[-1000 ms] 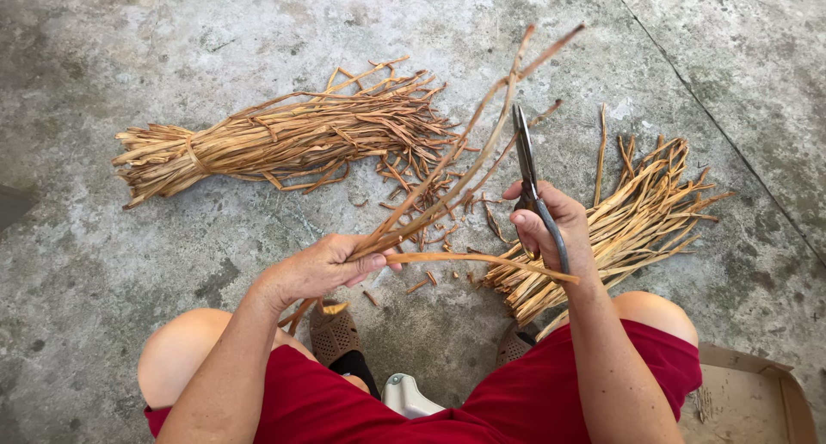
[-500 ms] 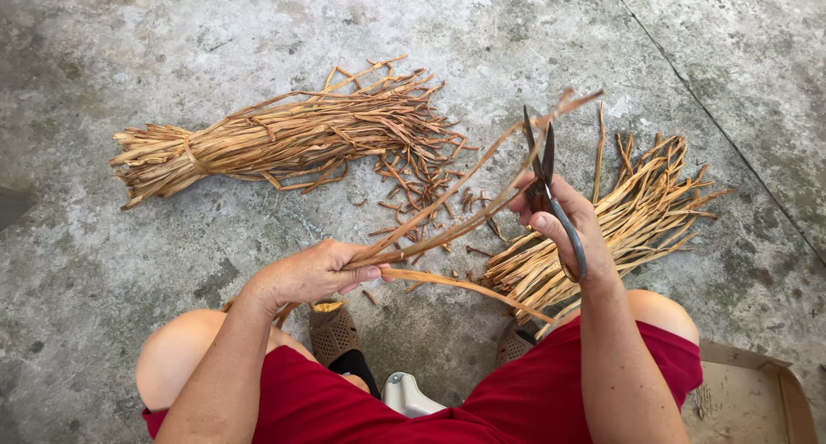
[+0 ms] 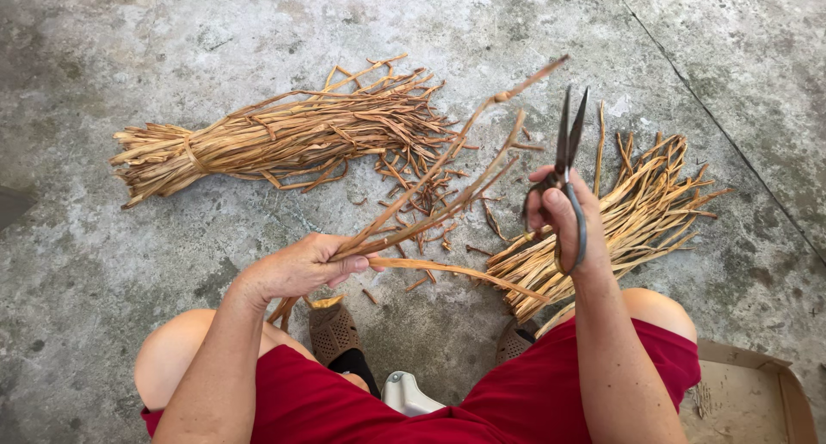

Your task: The person sits on a low stool and uses shears to trim the ends of dried plant stalks. They repeatedly pick up small bundles, cut the stalks to a uniform length, and place the trimmed pieces into a pile. The person then gathers the trimmed stalks and begins to bundle them together.

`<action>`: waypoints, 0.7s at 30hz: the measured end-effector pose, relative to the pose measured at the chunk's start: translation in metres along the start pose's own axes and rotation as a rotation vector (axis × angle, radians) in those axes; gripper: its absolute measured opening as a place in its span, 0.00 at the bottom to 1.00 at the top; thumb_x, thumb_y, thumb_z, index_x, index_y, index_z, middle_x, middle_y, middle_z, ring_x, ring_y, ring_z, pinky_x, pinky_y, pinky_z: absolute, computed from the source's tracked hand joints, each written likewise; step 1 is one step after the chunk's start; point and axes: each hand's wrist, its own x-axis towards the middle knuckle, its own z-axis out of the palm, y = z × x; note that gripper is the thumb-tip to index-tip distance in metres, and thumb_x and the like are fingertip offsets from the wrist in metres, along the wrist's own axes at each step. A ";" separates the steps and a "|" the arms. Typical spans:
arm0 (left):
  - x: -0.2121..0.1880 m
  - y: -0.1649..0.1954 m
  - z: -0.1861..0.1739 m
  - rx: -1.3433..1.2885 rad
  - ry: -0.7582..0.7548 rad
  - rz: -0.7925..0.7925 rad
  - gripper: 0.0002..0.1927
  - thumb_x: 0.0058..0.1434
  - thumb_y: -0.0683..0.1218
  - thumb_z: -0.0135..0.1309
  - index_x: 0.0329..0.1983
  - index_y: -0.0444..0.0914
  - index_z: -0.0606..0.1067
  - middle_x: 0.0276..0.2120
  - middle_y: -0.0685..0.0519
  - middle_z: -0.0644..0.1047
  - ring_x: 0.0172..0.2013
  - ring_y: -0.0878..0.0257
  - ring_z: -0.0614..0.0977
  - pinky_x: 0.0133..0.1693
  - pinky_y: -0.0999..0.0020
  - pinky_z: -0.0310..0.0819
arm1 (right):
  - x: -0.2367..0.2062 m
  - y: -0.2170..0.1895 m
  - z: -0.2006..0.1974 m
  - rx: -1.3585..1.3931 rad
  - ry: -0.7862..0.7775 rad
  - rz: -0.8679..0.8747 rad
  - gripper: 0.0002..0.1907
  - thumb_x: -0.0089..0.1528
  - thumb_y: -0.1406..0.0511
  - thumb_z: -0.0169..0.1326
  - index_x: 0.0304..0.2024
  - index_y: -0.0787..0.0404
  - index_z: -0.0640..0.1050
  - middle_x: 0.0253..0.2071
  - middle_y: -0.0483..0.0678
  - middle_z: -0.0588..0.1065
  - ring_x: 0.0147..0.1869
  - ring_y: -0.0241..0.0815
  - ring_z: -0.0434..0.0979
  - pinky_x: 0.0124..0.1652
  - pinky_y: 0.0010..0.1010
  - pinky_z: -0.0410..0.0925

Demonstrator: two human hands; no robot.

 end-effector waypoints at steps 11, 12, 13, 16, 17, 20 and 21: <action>0.002 0.003 0.014 0.037 -0.095 -0.042 0.18 0.67 0.56 0.52 0.56 0.48 0.81 0.22 0.63 0.70 0.23 0.70 0.67 0.26 0.71 0.63 | 0.005 0.010 0.020 -0.166 -0.076 0.009 0.20 0.65 0.58 0.57 0.54 0.64 0.77 0.34 0.43 0.75 0.36 0.31 0.74 0.37 0.24 0.69; 0.002 0.001 0.013 0.023 -0.085 0.007 0.18 0.66 0.55 0.52 0.56 0.48 0.80 0.25 0.66 0.74 0.24 0.72 0.69 0.27 0.73 0.67 | 0.005 0.010 0.021 -0.112 -0.060 0.022 0.17 0.66 0.59 0.56 0.52 0.64 0.77 0.30 0.43 0.74 0.32 0.31 0.71 0.33 0.23 0.65; 0.002 -0.002 0.014 0.008 -0.079 0.056 0.18 0.66 0.55 0.53 0.56 0.48 0.80 0.28 0.69 0.77 0.25 0.74 0.71 0.28 0.75 0.70 | 0.005 0.012 0.022 -0.059 -0.042 0.038 0.15 0.66 0.61 0.56 0.50 0.64 0.77 0.27 0.42 0.72 0.27 0.31 0.68 0.28 0.22 0.62; -0.001 -0.011 0.009 -0.001 -0.006 0.104 0.17 0.69 0.54 0.51 0.52 0.44 0.84 0.26 0.67 0.76 0.26 0.75 0.70 0.27 0.76 0.66 | 0.001 0.020 0.025 0.023 0.068 0.118 0.10 0.66 0.62 0.55 0.46 0.62 0.77 0.21 0.41 0.69 0.21 0.30 0.65 0.21 0.21 0.57; -0.003 -0.013 0.009 -0.072 0.039 0.095 0.16 0.69 0.53 0.52 0.52 0.44 0.83 0.24 0.66 0.72 0.25 0.74 0.67 0.26 0.76 0.63 | 0.001 0.026 0.027 0.039 0.110 0.150 0.09 0.66 0.62 0.54 0.45 0.61 0.77 0.20 0.41 0.69 0.19 0.30 0.65 0.20 0.21 0.57; -0.005 -0.015 0.007 -0.259 0.193 0.086 0.15 0.69 0.52 0.51 0.52 0.42 0.81 0.20 0.62 0.65 0.21 0.72 0.63 0.22 0.75 0.57 | 0.010 0.055 0.043 -0.070 0.140 0.366 0.12 0.62 0.61 0.60 0.42 0.61 0.77 0.22 0.42 0.72 0.19 0.33 0.69 0.19 0.24 0.63; -0.006 -0.014 0.006 -0.314 0.263 0.091 0.15 0.69 0.51 0.50 0.52 0.42 0.80 0.20 0.62 0.66 0.20 0.73 0.63 0.22 0.75 0.57 | 0.010 0.067 0.052 -0.169 0.099 0.460 0.15 0.59 0.60 0.64 0.41 0.61 0.76 0.23 0.43 0.73 0.20 0.34 0.72 0.20 0.25 0.66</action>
